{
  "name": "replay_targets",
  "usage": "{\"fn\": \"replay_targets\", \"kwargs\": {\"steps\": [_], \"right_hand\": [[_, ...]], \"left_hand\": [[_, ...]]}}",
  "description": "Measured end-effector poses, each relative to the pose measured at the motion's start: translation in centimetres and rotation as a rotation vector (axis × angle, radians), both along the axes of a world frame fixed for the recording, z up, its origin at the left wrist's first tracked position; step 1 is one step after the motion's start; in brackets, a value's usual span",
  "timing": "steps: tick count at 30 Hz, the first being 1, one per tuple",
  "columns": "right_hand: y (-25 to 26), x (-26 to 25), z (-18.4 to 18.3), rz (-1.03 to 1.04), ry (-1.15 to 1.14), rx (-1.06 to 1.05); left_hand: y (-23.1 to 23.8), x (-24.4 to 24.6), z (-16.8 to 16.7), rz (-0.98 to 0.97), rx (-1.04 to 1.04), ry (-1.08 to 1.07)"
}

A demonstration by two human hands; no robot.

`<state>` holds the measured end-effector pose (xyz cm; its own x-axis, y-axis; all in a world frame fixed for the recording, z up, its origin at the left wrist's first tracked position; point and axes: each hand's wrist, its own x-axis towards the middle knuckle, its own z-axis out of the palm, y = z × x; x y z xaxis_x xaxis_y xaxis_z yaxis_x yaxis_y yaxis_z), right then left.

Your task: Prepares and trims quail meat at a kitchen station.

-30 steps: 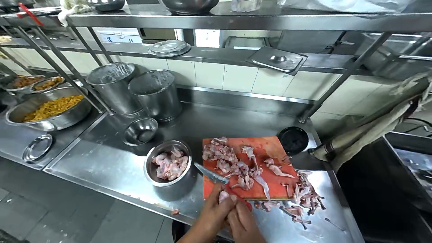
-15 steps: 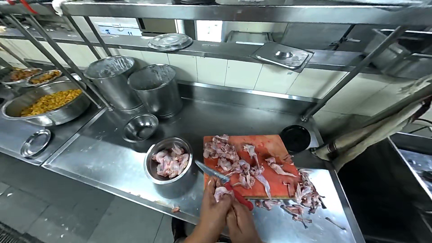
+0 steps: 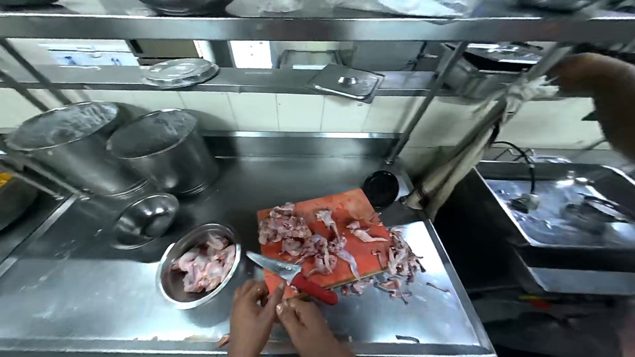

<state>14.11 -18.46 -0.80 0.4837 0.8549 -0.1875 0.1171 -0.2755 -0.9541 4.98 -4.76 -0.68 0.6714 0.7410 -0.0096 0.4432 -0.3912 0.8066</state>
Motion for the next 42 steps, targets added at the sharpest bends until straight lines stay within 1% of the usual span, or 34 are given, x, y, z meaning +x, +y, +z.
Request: {"fn": "replay_targets", "kwargs": {"steps": [1, 2, 3, 4, 8, 12, 15, 18, 22, 25, 27, 29, 31, 33, 35, 37, 38, 40, 42], "right_hand": [[0.0, -0.1, -0.2, -0.021, 0.010, 0.020], [0.0, -0.1, -0.3, -0.029, 0.016, 0.032], [-0.1, -0.1, -0.3, -0.026, 0.017, 0.037], [-0.2, 0.0, -0.4, -0.022, 0.014, 0.040], [-0.5, 0.0, -0.2, -0.056, -0.024, 0.107], [-1.3, 0.1, 0.7, -0.095, -0.068, 0.147], [-2.7, 0.2, 0.9, -0.091, -0.095, 0.121], [-4.5, 0.1, 0.9, -0.070, -0.113, 0.088], [-5.7, 0.1, 0.2, -0.064, -0.054, 0.076], [-5.7, 0.5, -0.7, -0.087, -0.033, 0.069], [-5.5, 2.0, -1.4, -0.082, -0.056, -0.009], [-4.7, 4.7, -1.0, -0.048, -0.116, -0.145], [-3.5, 7.7, 0.5, -0.009, -0.192, -0.269], [-2.2, 10.5, 2.1, -0.046, -0.318, -0.330], [-1.2, 12.9, 3.0, -0.119, -0.446, -0.355], [-0.7, 14.6, 2.0, -0.189, -0.521, -0.372], [-0.8, 15.1, 1.4, -0.192, -0.518, -0.433], [-1.2, 14.9, 0.5, -0.155, -0.459, -0.611], [-2.0, 13.7, -0.6, -0.088, -0.427, -0.712]], "left_hand": [[-0.1, 0.0, 0.1, -0.030, -0.047, 0.062], [-0.3, 0.2, 0.3, -0.061, -0.170, 0.082], [-0.4, 0.3, 0.4, -0.086, -0.272, 0.073], [-0.5, 0.4, 0.6, -0.103, -0.325, 0.051], [-0.6, 1.6, 1.5, -0.114, -0.423, -0.135], [0.2, 2.3, 1.9, -0.118, -0.562, -0.163], [0.6, 2.4, 1.5, -0.077, -0.677, -0.191], [0.7, 2.2, 1.6, 0.021, -0.849, -0.219], [0.3, 2.2, 1.4, 0.101, -0.977, -0.192], [0.5, 2.2, 0.3, 0.076, -0.989, -0.112], [0.8, 2.5, -0.6, 0.025, -1.000, -0.037], [1.3, 2.9, -1.6, -0.012, -1.046, 0.023], [1.6, 3.1, -2.2, -0.045, -1.004, 0.067], [2.0, 2.7, -2.1, -0.105, -0.834, 0.113], [2.8, 1.5, -2.1, -0.211, -0.643, 0.141], [4.2, -0.3, -2.6, -0.247, -0.529, 0.148], [5.1, -1.2, -2.8, -0.233, -0.483, 0.153], [7.9, -2.9, -2.7, -0.178, -0.369, 0.185], [11.6, -4.2, -1.8, -0.098, -0.235, 0.263]]}}
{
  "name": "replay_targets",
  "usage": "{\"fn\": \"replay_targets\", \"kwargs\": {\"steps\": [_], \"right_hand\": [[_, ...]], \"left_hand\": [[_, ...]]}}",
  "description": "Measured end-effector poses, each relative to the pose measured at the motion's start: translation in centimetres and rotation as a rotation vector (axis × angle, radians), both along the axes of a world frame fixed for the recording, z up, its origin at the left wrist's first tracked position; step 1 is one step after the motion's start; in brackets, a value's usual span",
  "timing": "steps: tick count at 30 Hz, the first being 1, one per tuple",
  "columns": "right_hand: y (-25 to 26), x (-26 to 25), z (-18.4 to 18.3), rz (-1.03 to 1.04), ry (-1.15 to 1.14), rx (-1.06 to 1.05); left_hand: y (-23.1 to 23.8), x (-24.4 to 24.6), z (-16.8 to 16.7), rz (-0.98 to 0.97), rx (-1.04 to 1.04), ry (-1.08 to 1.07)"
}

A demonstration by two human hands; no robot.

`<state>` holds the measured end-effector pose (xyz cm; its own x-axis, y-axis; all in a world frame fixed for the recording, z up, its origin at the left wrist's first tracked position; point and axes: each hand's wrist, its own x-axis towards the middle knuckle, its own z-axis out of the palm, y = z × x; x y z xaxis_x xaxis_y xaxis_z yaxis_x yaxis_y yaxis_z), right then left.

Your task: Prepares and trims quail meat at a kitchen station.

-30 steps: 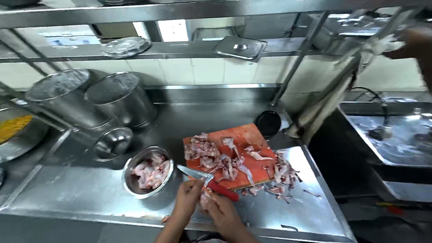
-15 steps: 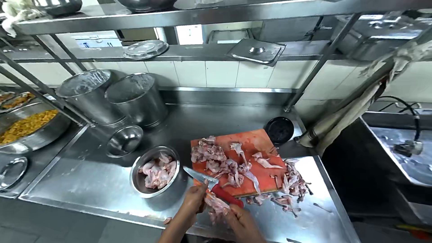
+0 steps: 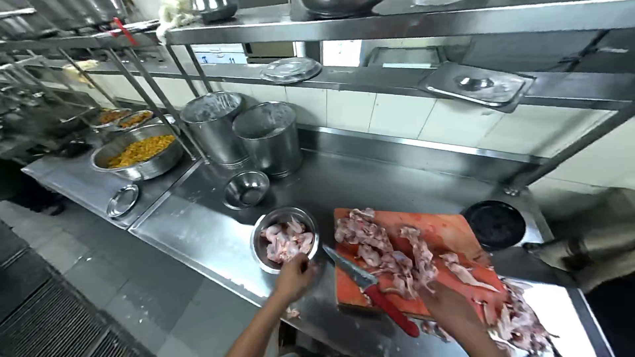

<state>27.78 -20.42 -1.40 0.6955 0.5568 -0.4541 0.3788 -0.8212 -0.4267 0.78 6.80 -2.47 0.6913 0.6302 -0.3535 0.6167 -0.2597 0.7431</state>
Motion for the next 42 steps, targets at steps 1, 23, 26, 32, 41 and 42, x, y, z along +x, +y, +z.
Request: {"fn": "replay_targets", "kwargs": {"steps": [1, 23, 26, 32, 41, 42], "right_hand": [[-0.1, -0.8, -0.5, 0.022, 0.021, -0.020], [10.1, -16.5, 1.1, 0.054, 0.159, 0.358], [13.8, -18.3, 2.1, -0.026, 0.246, 0.670], [17.3, -19.5, 3.1, 0.034, 0.287, 0.646], [16.2, -21.6, 2.0, -0.202, 0.270, 0.873], [16.4, -22.1, 2.0, -0.245, 0.227, 0.947]], "left_hand": [[2.0, -0.4, 0.5, 0.030, 0.088, 0.069], [13.1, -3.4, 0.5, -0.275, 0.174, -0.188], [9.7, -3.9, 2.8, -0.166, -0.182, -0.457], [3.9, -2.6, 2.4, -0.078, -0.574, -0.546], [4.8, -3.0, 2.6, -0.069, -0.647, -0.606], [4.4, -2.9, 3.0, 0.034, -0.752, -0.638]]}}
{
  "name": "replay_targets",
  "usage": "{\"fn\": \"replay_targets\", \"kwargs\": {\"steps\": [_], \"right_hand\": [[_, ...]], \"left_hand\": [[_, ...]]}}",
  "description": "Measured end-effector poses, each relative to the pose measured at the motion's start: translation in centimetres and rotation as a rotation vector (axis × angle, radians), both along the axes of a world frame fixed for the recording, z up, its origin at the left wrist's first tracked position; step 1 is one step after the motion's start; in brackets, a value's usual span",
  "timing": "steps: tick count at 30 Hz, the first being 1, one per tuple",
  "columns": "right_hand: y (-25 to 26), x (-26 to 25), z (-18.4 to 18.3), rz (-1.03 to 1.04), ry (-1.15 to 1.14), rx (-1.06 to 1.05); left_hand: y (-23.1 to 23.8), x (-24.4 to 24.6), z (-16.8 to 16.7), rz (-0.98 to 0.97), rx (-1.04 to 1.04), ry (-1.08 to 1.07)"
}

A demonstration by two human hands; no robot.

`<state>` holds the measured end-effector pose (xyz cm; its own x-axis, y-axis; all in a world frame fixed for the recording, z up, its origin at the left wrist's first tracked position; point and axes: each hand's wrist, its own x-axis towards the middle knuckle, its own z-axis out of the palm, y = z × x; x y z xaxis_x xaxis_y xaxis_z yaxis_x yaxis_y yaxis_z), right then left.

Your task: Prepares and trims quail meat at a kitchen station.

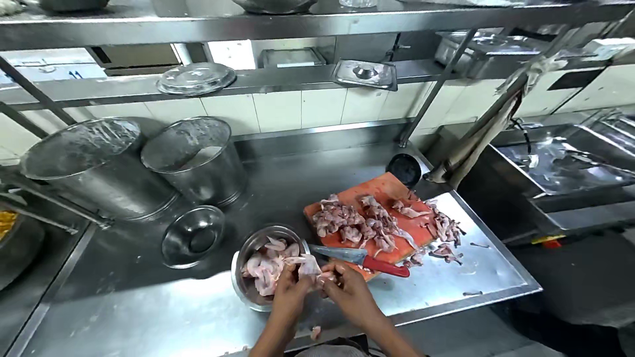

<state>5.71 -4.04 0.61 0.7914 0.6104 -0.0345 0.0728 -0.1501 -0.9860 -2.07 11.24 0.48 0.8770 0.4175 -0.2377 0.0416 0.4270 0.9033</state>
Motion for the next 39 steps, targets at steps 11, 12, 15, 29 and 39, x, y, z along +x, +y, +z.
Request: {"fn": "replay_targets", "kwargs": {"steps": [11, 12, 15, 29, 39], "right_hand": [[2.9, -1.0, 1.1, -0.262, 1.137, 0.343], [2.6, -0.9, 0.6, -0.229, 1.134, 0.396], [0.9, -0.3, -0.7, -0.150, 0.875, 0.300], [3.4, -0.6, -1.8, -0.125, 0.017, -0.526], [3.3, -0.9, 0.0, 0.159, -0.198, -0.774]], "left_hand": [[-0.6, 0.8, -3.5, -0.030, 0.759, -0.196], [0.0, 0.4, -3.9, -0.071, 0.926, -0.261], [2.3, -0.8, -4.0, -0.171, 0.797, -0.400], [0.1, 1.3, -2.5, -0.157, 1.090, 0.032], [2.0, 3.0, 0.8, -0.380, 1.106, 0.362]]}}
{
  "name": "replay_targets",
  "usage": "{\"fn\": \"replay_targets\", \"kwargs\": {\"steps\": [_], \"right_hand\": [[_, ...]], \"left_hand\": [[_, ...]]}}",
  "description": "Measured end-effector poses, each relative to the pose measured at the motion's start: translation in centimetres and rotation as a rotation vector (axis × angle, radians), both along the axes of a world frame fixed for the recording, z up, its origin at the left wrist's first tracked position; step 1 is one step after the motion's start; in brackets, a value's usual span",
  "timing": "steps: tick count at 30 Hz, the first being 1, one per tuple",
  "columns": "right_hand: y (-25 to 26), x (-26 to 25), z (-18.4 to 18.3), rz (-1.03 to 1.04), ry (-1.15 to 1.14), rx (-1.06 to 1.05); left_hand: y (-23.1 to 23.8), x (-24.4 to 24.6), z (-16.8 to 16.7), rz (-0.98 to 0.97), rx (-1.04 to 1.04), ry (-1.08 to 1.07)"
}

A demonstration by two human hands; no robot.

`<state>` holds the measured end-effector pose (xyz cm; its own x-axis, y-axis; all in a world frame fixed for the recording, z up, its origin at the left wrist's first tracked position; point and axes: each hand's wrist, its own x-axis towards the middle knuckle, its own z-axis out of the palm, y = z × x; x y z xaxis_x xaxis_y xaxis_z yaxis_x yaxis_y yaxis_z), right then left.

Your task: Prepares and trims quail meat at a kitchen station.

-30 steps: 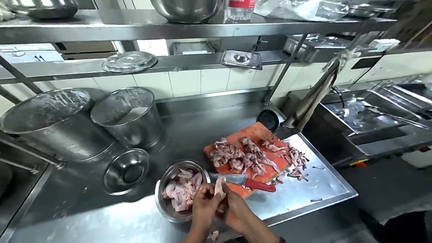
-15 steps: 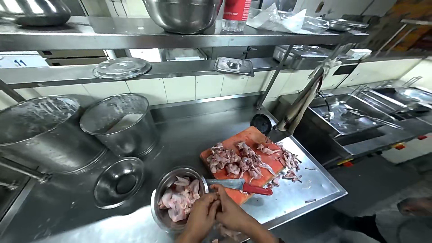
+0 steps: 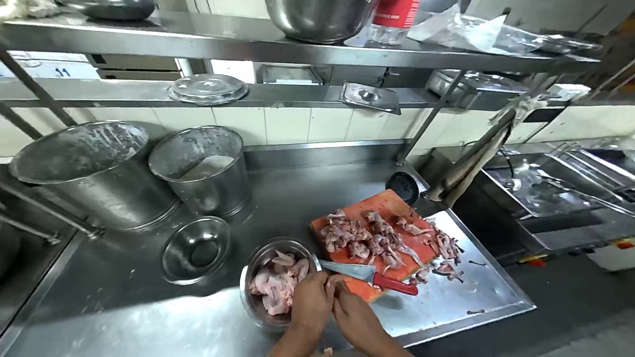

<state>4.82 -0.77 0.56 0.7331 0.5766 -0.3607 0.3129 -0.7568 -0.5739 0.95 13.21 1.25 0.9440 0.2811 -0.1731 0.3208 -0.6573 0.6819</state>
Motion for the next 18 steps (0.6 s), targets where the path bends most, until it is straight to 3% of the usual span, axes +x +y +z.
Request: {"fn": "replay_targets", "kwargs": {"steps": [2, 6, 9, 11, 13, 15, 18], "right_hand": [[-1.2, 0.3, 0.5, 0.129, 0.097, 0.031], [-2.8, 1.5, 4.0, 0.237, 0.200, 0.236], [-2.8, 1.3, 7.0, 0.203, 0.347, 0.367], [-2.5, 0.7, 7.1, 0.115, 0.404, 0.410], [-2.5, 1.0, 7.0, 0.086, 0.306, 0.305], [-2.8, 2.4, 6.5, 0.075, 0.226, 0.113], [-2.6, 3.0, 5.0, -0.010, 0.274, 0.099]], "left_hand": [[1.4, 1.0, 0.9, -0.102, -0.076, 0.147], [2.3, 1.4, 2.8, -0.104, -0.576, 0.047], [1.5, 1.1, 4.1, -0.038, -1.036, -0.032], [1.1, 1.1, 4.1, 0.038, -1.205, -0.016], [0.7, 1.0, 3.2, 0.098, -1.092, -0.065], [-0.1, 0.4, 1.9, 0.099, -0.610, -0.171], [-0.6, -0.1, 0.2, -0.111, 0.059, -0.442]]}}
